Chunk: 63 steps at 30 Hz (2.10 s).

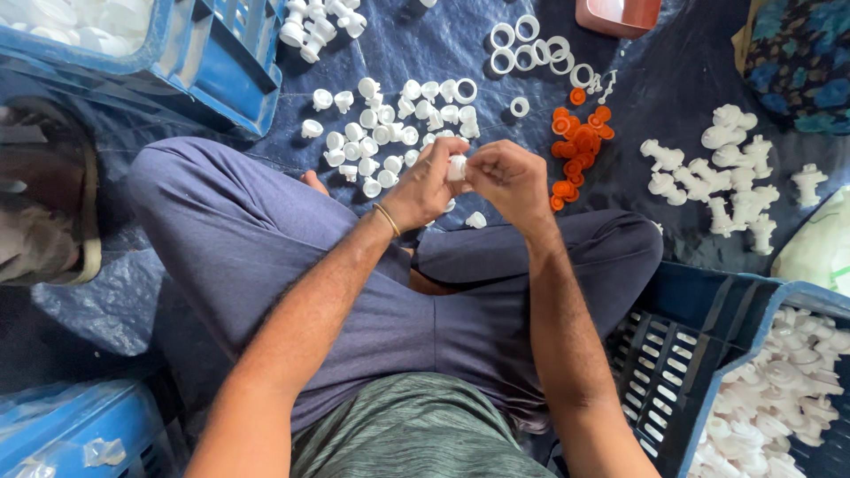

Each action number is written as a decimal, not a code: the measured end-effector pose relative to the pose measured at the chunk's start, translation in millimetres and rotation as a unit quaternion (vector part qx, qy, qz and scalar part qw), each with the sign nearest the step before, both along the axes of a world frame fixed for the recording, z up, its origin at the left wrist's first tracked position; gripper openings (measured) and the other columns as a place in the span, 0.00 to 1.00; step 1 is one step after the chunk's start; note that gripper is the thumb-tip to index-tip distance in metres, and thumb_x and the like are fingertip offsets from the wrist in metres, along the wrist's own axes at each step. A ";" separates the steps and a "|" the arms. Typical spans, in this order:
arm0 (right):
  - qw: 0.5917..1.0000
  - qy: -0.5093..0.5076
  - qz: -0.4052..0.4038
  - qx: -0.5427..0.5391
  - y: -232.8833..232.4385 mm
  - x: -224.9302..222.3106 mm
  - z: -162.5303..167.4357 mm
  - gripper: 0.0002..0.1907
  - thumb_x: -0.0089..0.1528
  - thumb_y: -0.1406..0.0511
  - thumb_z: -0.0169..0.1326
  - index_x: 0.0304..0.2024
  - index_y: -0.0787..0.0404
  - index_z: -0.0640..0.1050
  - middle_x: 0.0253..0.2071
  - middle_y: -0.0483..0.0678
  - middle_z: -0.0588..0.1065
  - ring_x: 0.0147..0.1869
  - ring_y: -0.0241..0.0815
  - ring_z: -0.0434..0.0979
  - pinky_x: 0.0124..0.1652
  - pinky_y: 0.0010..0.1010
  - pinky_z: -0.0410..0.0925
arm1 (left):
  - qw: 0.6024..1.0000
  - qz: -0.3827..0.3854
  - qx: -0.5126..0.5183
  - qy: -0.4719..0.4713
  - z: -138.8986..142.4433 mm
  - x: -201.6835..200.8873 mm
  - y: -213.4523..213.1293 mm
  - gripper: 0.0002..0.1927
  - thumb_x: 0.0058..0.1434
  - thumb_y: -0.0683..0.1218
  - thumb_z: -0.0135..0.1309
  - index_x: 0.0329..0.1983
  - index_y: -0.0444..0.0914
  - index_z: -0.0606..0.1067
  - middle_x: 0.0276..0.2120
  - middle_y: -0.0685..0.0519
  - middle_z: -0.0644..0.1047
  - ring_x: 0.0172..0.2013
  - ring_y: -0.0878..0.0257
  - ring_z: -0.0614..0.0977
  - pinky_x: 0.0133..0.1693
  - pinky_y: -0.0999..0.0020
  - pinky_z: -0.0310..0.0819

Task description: The person sits on the floor and repeatedly picks up white plastic fittings and orange caps, then presses them together to form assembled units. The person places the completed assemblies into a nearby blue crate.

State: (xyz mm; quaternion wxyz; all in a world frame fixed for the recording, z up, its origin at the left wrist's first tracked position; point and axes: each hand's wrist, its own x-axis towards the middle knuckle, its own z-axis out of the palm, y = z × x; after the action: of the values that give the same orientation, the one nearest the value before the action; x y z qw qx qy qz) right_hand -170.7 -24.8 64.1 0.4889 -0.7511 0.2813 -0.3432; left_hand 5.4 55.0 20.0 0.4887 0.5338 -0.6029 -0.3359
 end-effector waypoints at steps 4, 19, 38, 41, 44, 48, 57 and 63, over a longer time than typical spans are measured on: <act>0.996 0.079 0.004 -0.049 -2.5 -1.4 5.3 0.07 0.58 0.76 0.66 0.36 0.66 0.82 0.39 0.46 0.81 0.38 0.29 0.78 0.36 0.21 0.72 | 0.998 0.001 -0.004 -0.065 10.9 2.5 3.3 0.30 0.62 0.42 0.60 0.66 0.40 0.64 0.50 0.42 0.77 0.48 0.49 0.80 0.49 0.59 0.77; 0.960 0.208 -0.181 0.037 -95.1 -19.7 -44.8 0.11 0.64 0.68 0.59 0.50 0.63 0.80 0.40 0.47 0.80 0.37 0.36 0.81 0.33 0.27 0.74 | 0.994 0.072 0.067 0.048 17.6 3.6 -7.5 0.15 0.62 0.43 0.59 0.51 0.37 0.72 0.46 0.46 0.79 0.40 0.52 0.82 0.43 0.61 0.76; 0.945 0.186 0.066 -0.262 -76.2 8.6 -8.1 0.10 0.55 0.76 0.62 0.36 0.63 0.76 0.52 0.50 0.75 0.55 0.54 0.80 0.51 0.39 0.75 | 0.997 0.072 0.025 0.031 10.4 6.9 -14.8 0.22 0.62 0.40 0.60 0.59 0.37 0.70 0.53 0.45 0.74 0.52 0.49 0.80 0.51 0.60 0.77; 0.968 0.174 0.083 -0.159 -34.5 -0.9 11.5 0.16 0.52 0.77 0.64 0.40 0.64 0.75 0.51 0.52 0.73 0.52 0.49 0.79 0.44 0.35 0.75 | 0.998 0.045 0.032 0.028 11.6 4.2 -8.5 0.25 0.61 0.37 0.57 0.63 0.39 0.71 0.53 0.45 0.74 0.52 0.49 0.81 0.51 0.59 0.78; 0.995 0.092 0.028 0.023 -9.9 0.5 15.9 0.23 0.53 0.79 0.62 0.49 0.65 0.72 0.49 0.48 0.72 0.50 0.40 0.77 0.40 0.27 0.76 | 1.000 0.015 -0.015 -0.010 8.8 2.3 -7.1 0.29 0.60 0.34 0.55 0.66 0.39 0.69 0.52 0.44 0.75 0.52 0.47 0.80 0.53 0.57 0.77; 0.995 0.060 0.022 0.076 3.3 -1.2 11.7 0.26 0.54 0.81 0.61 0.54 0.65 0.72 0.53 0.48 0.72 0.54 0.38 0.75 0.43 0.26 0.76 | 0.998 0.001 -0.059 -0.032 2.8 -1.8 -5.7 0.35 0.57 0.34 0.59 0.68 0.36 0.64 0.52 0.41 0.76 0.51 0.44 0.79 0.51 0.55 0.75; 0.985 0.078 0.019 0.150 -0.2 -5.1 -2.0 0.12 0.63 0.73 0.58 0.49 0.69 0.78 0.42 0.52 0.78 0.43 0.38 0.80 0.40 0.28 0.77 | 0.998 0.002 -0.030 -0.053 -6.0 1.1 -5.2 0.37 0.59 0.35 0.60 0.70 0.39 0.60 0.45 0.43 0.79 0.49 0.46 0.81 0.49 0.55 0.76; 0.930 0.319 -0.081 0.161 1.8 -3.7 -1.1 0.29 0.72 0.52 0.49 0.32 0.72 0.81 0.21 0.51 0.74 0.24 0.38 0.75 0.27 0.27 0.68 | 0.995 -0.019 -0.035 -0.086 -8.8 -4.6 -2.3 0.37 0.58 0.34 0.60 0.70 0.40 0.61 0.43 0.42 0.78 0.47 0.45 0.81 0.46 0.54 0.76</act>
State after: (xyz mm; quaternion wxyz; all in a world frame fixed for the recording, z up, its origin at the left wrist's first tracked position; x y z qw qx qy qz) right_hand -174.4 -23.0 63.0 0.4586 -0.7068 0.5335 -0.0737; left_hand 0.8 52.7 11.2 0.4465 0.5316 -0.6643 -0.2769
